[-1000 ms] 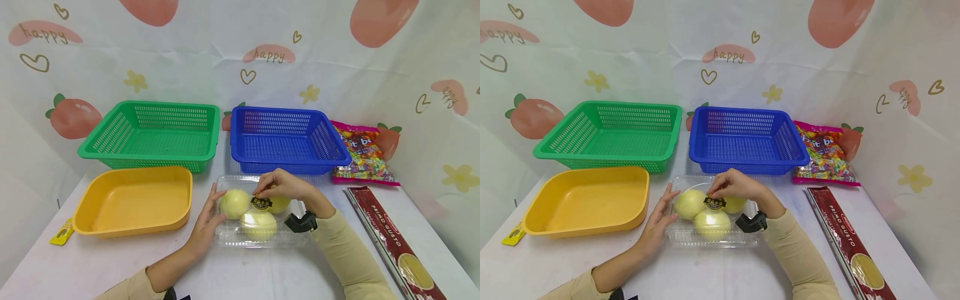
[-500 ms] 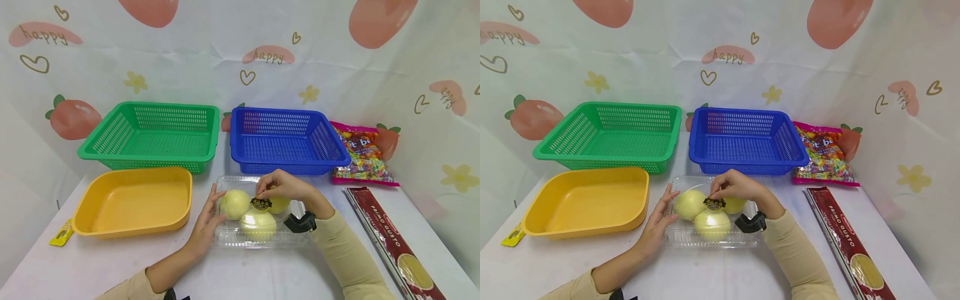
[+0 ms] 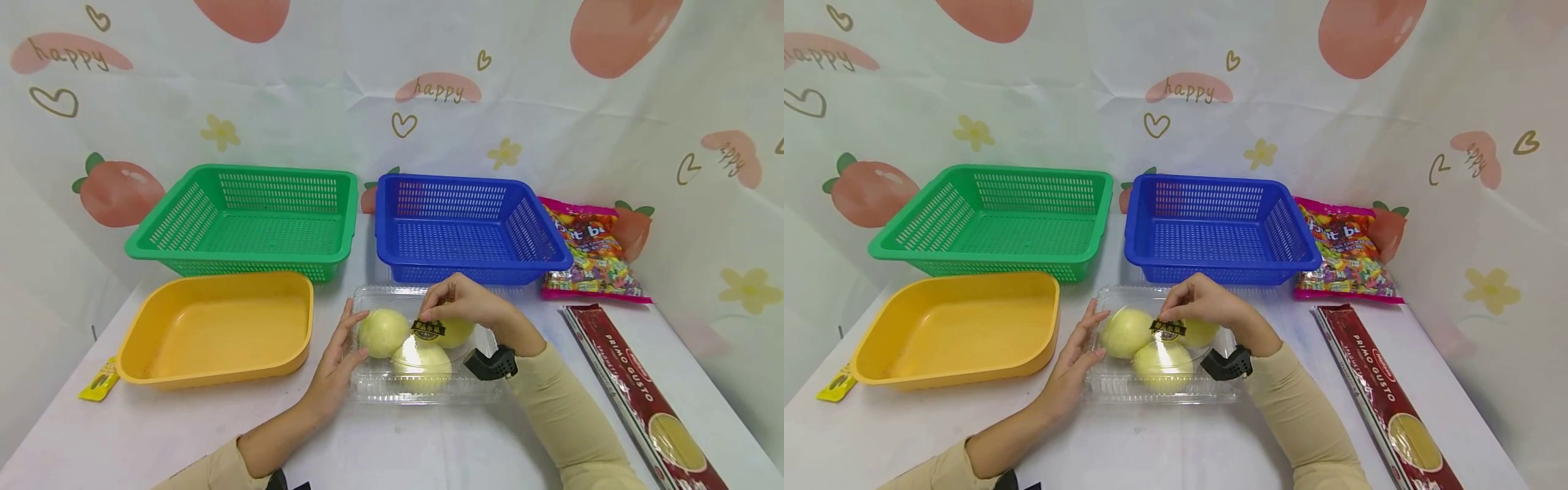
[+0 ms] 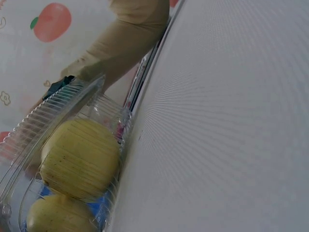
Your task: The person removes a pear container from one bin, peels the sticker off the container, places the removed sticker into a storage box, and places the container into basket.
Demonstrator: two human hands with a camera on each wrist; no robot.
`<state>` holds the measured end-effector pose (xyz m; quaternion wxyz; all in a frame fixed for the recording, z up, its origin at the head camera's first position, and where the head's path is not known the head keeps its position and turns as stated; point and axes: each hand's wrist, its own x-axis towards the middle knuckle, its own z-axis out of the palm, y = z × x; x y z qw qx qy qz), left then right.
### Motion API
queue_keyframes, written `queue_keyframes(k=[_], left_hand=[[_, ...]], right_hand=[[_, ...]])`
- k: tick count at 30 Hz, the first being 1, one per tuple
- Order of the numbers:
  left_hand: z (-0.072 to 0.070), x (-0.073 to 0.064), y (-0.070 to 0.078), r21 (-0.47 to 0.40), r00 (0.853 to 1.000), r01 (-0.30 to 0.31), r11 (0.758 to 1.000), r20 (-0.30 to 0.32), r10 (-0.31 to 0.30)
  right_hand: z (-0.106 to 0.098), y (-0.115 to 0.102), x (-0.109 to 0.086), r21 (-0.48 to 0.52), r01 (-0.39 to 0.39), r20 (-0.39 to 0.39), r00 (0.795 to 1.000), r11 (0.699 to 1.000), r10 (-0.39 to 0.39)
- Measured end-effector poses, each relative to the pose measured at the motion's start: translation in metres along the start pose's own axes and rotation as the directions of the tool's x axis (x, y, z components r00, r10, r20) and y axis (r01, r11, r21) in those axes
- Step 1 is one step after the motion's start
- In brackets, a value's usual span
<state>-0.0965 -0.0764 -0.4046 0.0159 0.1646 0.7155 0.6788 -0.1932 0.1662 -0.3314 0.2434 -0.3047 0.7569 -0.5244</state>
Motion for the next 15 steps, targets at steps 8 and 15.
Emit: queue_keyframes(k=[8, 15], left_hand=[[0.0000, 0.0009, 0.0008, -0.006, 1.000, 0.002, 1.000, 0.005, -0.002], [-0.0003, 0.0015, 0.0010, -0.013, 1.000, -0.005, 1.000, 0.004, 0.005]], right_hand=[[-0.0004, 0.0000, -0.0015, 0.075, -0.001, -0.010, 1.000, 0.997, 0.001], [-0.0008, 0.0016, -0.0021, 0.119, 0.014, -0.011, 1.000, 0.993, -0.013]])
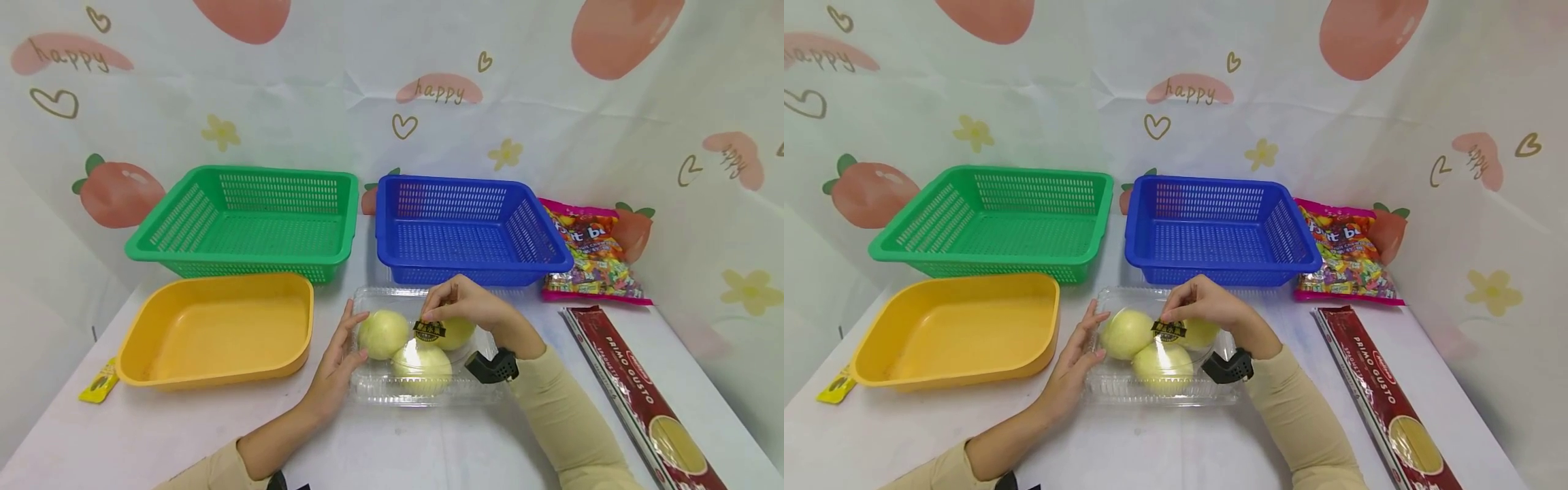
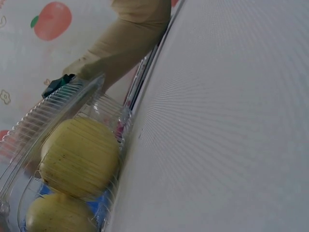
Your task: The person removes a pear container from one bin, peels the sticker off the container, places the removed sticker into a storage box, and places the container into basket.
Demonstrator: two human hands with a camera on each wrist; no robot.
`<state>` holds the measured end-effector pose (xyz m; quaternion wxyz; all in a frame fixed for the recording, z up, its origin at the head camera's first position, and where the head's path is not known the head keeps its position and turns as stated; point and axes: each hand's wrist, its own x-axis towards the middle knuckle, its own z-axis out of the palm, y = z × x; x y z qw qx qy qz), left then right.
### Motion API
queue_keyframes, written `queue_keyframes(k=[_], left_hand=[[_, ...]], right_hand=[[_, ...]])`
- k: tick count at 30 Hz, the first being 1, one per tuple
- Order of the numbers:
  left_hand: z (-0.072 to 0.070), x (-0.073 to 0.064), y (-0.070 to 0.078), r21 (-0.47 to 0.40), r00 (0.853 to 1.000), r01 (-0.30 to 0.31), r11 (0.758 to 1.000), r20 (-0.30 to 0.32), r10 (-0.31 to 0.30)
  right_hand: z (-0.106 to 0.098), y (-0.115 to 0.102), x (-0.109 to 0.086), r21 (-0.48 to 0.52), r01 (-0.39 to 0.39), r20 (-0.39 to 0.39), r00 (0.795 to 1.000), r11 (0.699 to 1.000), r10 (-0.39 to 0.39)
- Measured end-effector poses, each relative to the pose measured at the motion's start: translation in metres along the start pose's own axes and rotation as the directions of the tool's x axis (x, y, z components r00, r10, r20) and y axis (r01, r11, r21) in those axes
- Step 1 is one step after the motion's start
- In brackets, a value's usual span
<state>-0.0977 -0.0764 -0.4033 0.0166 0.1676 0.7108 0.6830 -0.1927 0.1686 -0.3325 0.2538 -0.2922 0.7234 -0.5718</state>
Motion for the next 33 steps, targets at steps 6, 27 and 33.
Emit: queue_keyframes(k=[6, 27, 33], left_hand=[[-0.0007, 0.0019, 0.0003, 0.003, 1.000, 0.004, 1.000, 0.005, -0.004], [-0.0009, 0.0013, 0.0004, 0.022, 1.000, 0.001, 1.000, -0.009, -0.001], [-0.0006, 0.0016, -0.0010, 0.009, 1.000, -0.005, 1.000, -0.002, 0.005]], right_hand=[[-0.0010, 0.0014, -0.0004, 0.011, 0.039, -0.005, 0.999, 0.999, -0.039], [-0.0025, 0.0051, -0.0011, 0.044, 0.017, -0.025, 1.000, 0.999, -0.015], [-0.0031, 0.0061, -0.0025, 0.042, 0.014, -0.033, 0.999, 0.999, -0.013]])
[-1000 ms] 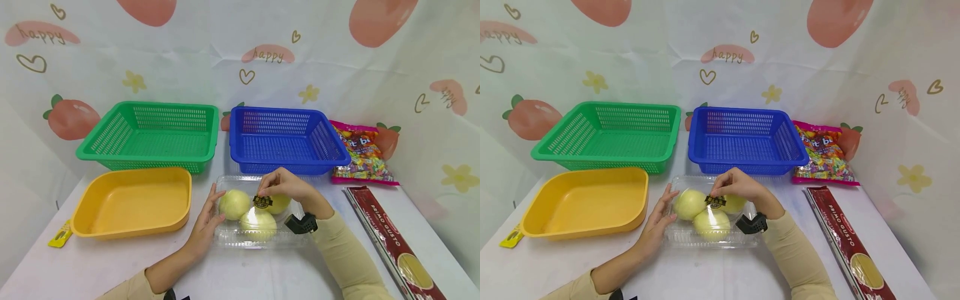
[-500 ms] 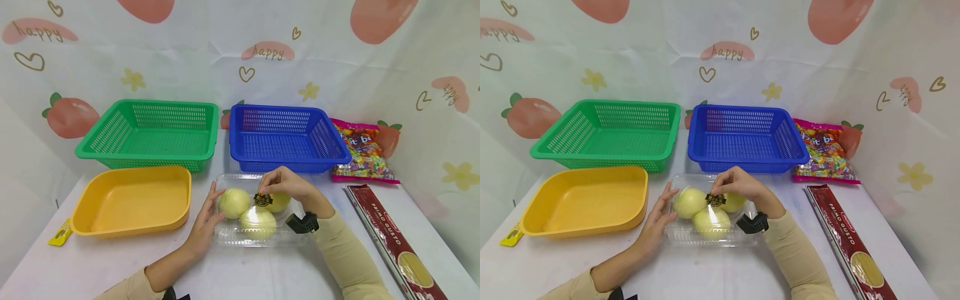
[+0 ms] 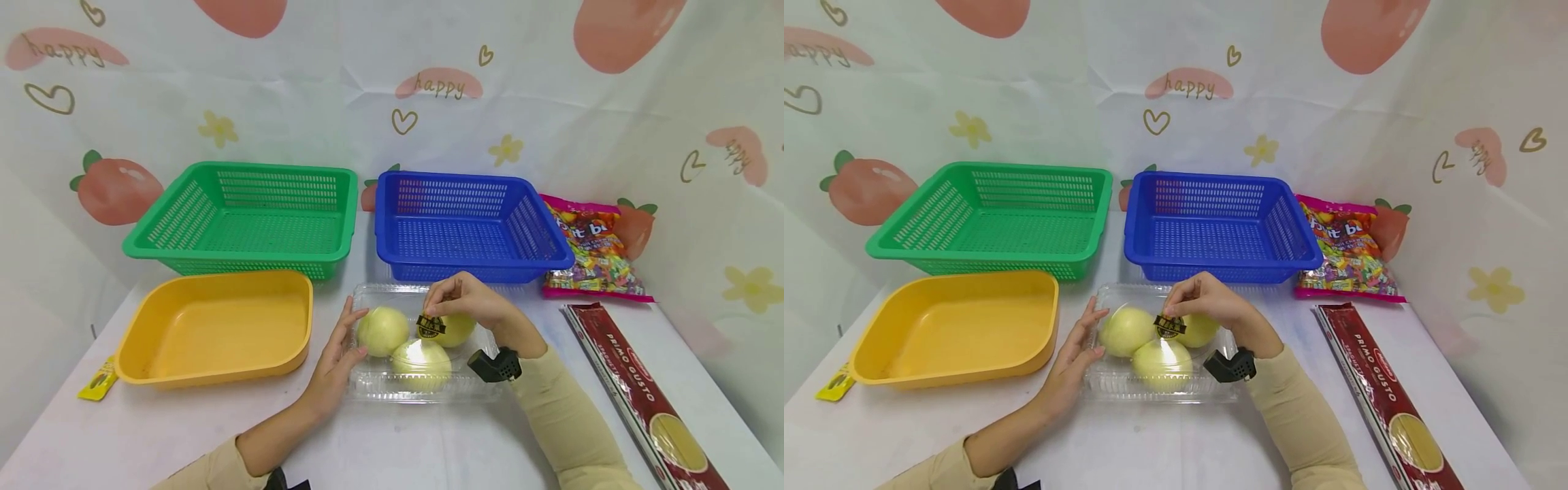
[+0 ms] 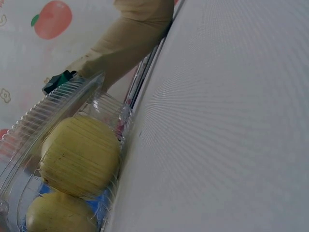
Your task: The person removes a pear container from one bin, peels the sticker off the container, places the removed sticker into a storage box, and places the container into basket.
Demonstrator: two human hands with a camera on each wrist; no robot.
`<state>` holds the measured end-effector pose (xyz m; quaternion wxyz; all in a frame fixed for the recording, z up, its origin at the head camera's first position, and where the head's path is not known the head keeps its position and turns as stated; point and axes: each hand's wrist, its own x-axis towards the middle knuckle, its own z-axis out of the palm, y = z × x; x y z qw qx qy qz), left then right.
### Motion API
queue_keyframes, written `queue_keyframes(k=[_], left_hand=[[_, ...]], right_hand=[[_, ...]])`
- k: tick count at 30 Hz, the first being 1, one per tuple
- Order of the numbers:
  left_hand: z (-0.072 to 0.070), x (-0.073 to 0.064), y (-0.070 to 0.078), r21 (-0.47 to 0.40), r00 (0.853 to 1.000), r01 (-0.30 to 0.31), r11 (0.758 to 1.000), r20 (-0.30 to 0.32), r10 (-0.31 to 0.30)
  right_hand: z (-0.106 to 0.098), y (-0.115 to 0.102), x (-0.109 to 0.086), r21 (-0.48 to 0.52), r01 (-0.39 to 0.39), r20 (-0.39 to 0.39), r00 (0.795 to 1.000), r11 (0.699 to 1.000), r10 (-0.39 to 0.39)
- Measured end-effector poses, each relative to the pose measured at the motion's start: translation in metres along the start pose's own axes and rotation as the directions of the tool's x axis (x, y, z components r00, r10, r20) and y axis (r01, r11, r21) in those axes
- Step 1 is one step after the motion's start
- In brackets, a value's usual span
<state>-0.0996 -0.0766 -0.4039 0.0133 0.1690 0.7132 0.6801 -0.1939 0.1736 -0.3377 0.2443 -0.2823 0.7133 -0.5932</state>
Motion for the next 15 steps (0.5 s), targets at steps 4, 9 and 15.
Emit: queue_keyframes(k=[4, 9, 15], left_hand=[[-0.0003, 0.0002, -0.0007, 0.000, 1.000, -0.002, 1.000, 0.005, 0.002], [-0.0004, 0.0001, -0.0008, 0.004, 1.000, 0.003, 1.000, 0.002, -0.003], [-0.0002, 0.0001, -0.0002, 0.000, 1.000, 0.006, 1.000, 0.005, -0.006]], right_hand=[[0.0002, -0.0001, -0.0010, 0.008, 0.009, -0.012, 1.000, 1.000, -0.009], [0.0007, -0.0014, -0.0015, 0.017, 0.014, -0.012, 1.000, 1.000, -0.014], [0.0002, -0.0011, -0.0021, 0.017, 0.025, -0.006, 1.000, 1.000, -0.025]])
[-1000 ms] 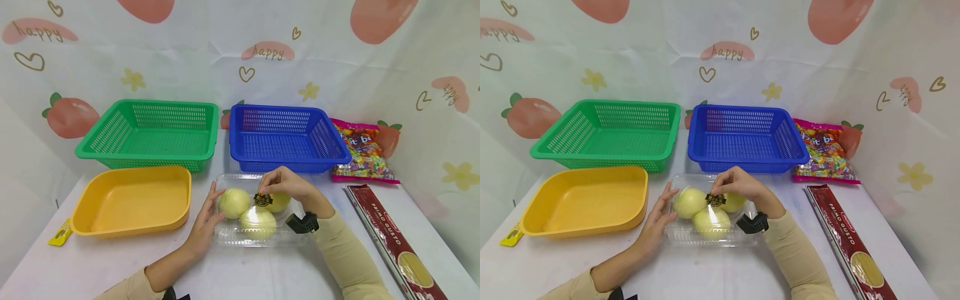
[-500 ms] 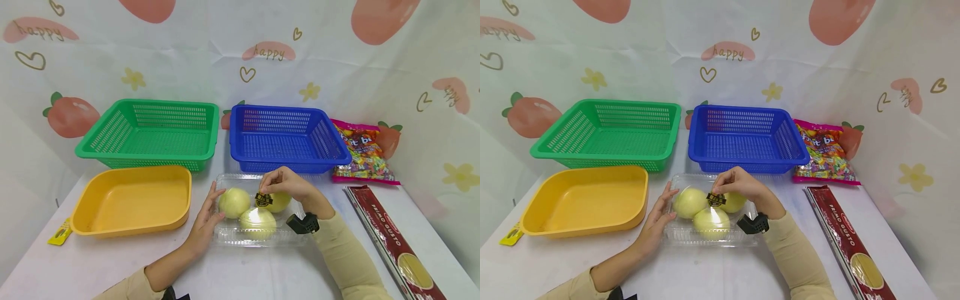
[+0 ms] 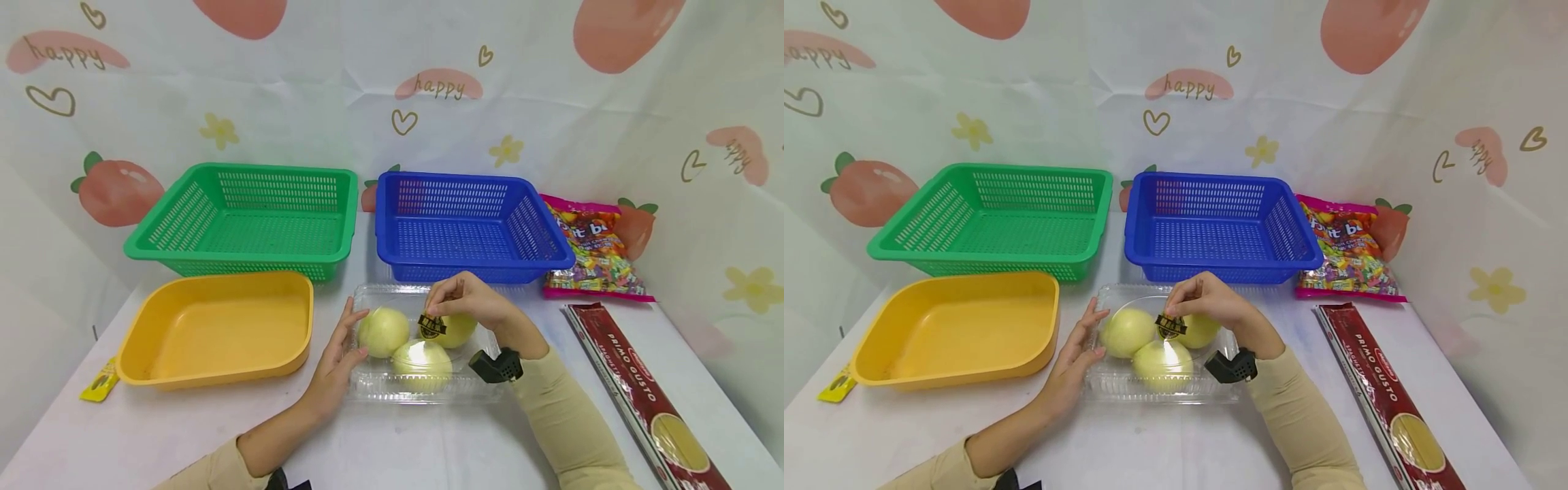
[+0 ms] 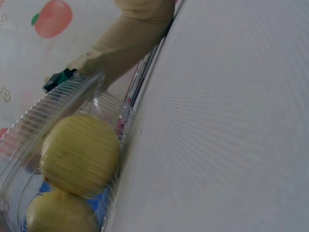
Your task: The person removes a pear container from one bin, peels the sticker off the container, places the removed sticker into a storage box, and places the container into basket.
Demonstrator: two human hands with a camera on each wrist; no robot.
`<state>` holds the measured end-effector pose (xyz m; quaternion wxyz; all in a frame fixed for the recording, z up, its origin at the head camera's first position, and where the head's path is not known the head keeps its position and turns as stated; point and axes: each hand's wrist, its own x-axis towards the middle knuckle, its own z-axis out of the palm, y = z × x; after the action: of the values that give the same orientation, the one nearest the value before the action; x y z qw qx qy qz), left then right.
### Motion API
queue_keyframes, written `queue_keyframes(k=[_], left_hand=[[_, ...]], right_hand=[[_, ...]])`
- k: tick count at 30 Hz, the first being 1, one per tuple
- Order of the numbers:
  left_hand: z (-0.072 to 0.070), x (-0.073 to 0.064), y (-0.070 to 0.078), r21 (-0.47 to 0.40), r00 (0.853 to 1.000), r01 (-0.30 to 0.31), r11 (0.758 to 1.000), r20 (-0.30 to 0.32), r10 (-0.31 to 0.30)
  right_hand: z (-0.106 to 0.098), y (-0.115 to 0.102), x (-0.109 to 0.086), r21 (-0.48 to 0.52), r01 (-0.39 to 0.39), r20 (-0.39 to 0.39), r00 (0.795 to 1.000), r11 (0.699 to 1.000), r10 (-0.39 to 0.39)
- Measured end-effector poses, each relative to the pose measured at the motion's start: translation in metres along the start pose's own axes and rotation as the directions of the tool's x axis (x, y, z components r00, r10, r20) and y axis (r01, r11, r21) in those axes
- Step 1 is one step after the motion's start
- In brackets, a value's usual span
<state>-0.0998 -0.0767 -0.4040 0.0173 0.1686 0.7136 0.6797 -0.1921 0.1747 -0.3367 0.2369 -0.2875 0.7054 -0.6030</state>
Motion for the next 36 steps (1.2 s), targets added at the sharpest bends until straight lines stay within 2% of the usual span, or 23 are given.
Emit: queue_keyframes(k=[20, 36], left_hand=[[-0.0002, 0.0004, -0.0011, -0.008, 1.000, -0.005, 1.000, -0.003, 0.005], [-0.0005, 0.0007, -0.0019, 0.003, 1.000, -0.014, 1.000, -0.004, 0.014]], right_hand=[[-0.0001, 0.0000, 0.0004, 0.006, 0.029, -0.012, 1.000, 1.000, -0.029], [-0.0002, 0.0007, 0.0007, -0.005, 0.019, -0.036, 0.999, 1.000, -0.019]])
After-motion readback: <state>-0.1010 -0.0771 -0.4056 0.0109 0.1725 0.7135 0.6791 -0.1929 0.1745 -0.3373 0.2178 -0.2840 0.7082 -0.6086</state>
